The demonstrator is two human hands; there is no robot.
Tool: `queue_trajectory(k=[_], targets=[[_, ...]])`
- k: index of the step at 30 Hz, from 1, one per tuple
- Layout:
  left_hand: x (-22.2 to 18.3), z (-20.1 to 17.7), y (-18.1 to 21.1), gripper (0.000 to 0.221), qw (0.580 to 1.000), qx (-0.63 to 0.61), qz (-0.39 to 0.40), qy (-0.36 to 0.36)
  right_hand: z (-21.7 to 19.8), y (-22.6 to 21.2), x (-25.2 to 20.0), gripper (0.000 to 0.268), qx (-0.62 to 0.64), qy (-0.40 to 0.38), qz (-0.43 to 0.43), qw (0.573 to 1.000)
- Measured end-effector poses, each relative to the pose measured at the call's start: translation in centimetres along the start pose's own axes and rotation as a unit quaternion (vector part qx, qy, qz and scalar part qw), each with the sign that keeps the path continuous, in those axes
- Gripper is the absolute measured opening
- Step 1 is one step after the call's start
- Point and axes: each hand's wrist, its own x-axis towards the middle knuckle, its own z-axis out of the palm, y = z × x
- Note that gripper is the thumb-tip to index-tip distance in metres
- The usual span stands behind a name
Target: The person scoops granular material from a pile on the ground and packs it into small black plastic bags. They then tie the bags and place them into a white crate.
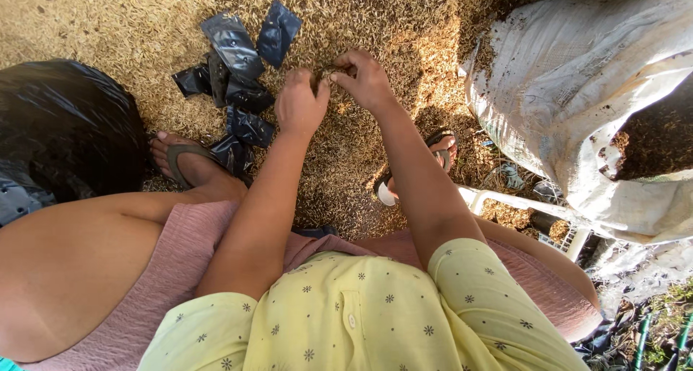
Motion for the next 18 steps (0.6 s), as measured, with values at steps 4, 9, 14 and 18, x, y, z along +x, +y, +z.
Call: queue_trajectory(k=[4,9,14,18], targets=[[-0.7,0.6,-0.9,0.037,0.999,0.013,-0.02,-0.039,-0.3,-0.9,-2.4,0.058,0.021,-0.038,0.099,0.994],[-0.5,2.0,-1.8,0.029,0.997,-0.051,0.048,-0.014,2.2,-0.7,-2.0,0.06,-0.087,0.044,0.073,0.993],[-0.6,0.9,-1.1,0.032,0.996,-0.037,0.041,-0.065,2.5,1.1,-1.0,0.059,-0.092,0.054,0.037,0.994],[0.7,-1.2,0.4,0.047,0.999,0.036,0.014,-0.037,1.2,2.0,-1.7,0.051,0.045,0.038,0.039,0.998]])
